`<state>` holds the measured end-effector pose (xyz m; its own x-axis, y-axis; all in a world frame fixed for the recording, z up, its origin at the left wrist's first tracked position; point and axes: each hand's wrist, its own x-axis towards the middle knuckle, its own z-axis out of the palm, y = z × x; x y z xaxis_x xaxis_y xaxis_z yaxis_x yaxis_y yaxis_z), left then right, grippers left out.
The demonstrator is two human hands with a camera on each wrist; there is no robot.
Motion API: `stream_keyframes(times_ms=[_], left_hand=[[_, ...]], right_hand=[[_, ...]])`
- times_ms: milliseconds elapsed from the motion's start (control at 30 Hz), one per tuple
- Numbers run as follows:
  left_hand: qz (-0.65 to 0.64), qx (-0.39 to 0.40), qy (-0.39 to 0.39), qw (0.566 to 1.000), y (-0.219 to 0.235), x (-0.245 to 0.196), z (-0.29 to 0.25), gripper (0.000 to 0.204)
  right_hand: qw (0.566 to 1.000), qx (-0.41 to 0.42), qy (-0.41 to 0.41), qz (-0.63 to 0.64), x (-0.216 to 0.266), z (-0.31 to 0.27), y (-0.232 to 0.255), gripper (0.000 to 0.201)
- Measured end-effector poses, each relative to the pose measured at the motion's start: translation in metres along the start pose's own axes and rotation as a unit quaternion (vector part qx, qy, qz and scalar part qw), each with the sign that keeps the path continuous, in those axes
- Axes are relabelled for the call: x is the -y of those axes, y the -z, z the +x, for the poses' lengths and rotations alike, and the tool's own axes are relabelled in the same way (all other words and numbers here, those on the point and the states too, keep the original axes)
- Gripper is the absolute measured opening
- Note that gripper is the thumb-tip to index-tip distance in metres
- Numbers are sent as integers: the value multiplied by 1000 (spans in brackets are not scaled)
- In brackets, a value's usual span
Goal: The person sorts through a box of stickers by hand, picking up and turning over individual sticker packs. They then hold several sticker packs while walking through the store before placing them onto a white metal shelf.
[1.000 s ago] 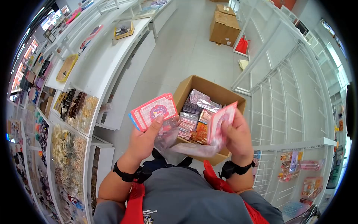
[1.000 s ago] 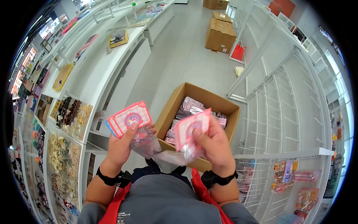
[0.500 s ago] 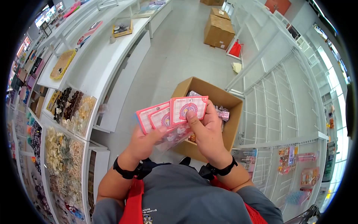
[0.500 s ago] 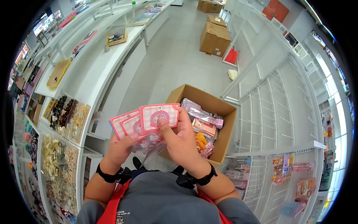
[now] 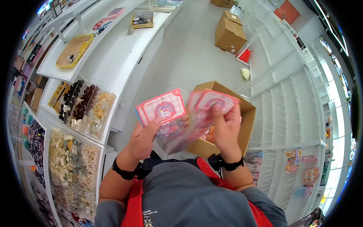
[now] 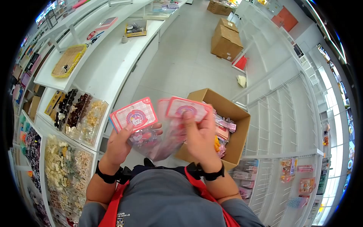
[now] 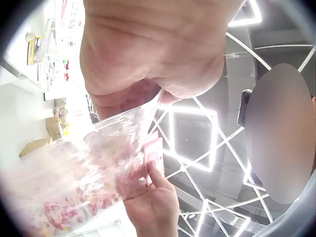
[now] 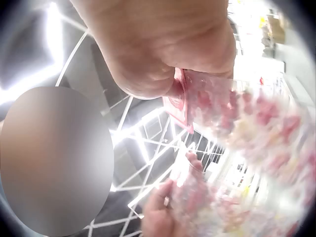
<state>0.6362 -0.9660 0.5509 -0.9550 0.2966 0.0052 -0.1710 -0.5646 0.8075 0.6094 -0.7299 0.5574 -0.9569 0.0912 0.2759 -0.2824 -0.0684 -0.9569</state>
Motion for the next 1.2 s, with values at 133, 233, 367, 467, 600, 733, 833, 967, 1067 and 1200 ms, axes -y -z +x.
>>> stream_keyframes(times_ms=[133,233,367,467,600,733,833,967,1067,1200], left_hand=[[108,-33,-60,992,32,-22,5,34],[133,-51,-93,985,40,-32,17,33],[180,-74,-124,973,46,-34,41,34],[178,-68,-86,978,46,-37,57,38],[247,-40,-96,963,53,-43,88,42],[256,-23,-59,965,56,-51,135,37],[201,-27,-37,979,55,-53,177,33],[219,-23,-4,976,55,-48,245,34],[221,-10,13,975,42,-48,288,36],[227,7,17,974,48,-32,342,38]], right_hand=[[970,97,-179,133,27,21,1,32],[958,162,-187,147,36,22,2,32],[916,297,-220,158,52,17,-5,29],[947,270,-120,127,34,30,-37,24],[985,142,-53,83,-12,78,-66,25],[954,152,-176,188,-34,136,-64,39],[932,184,-207,232,-61,180,-50,38],[961,112,-171,187,-86,235,-4,32],[963,88,-162,199,-80,257,38,30],[952,115,-183,215,-66,267,64,30]])
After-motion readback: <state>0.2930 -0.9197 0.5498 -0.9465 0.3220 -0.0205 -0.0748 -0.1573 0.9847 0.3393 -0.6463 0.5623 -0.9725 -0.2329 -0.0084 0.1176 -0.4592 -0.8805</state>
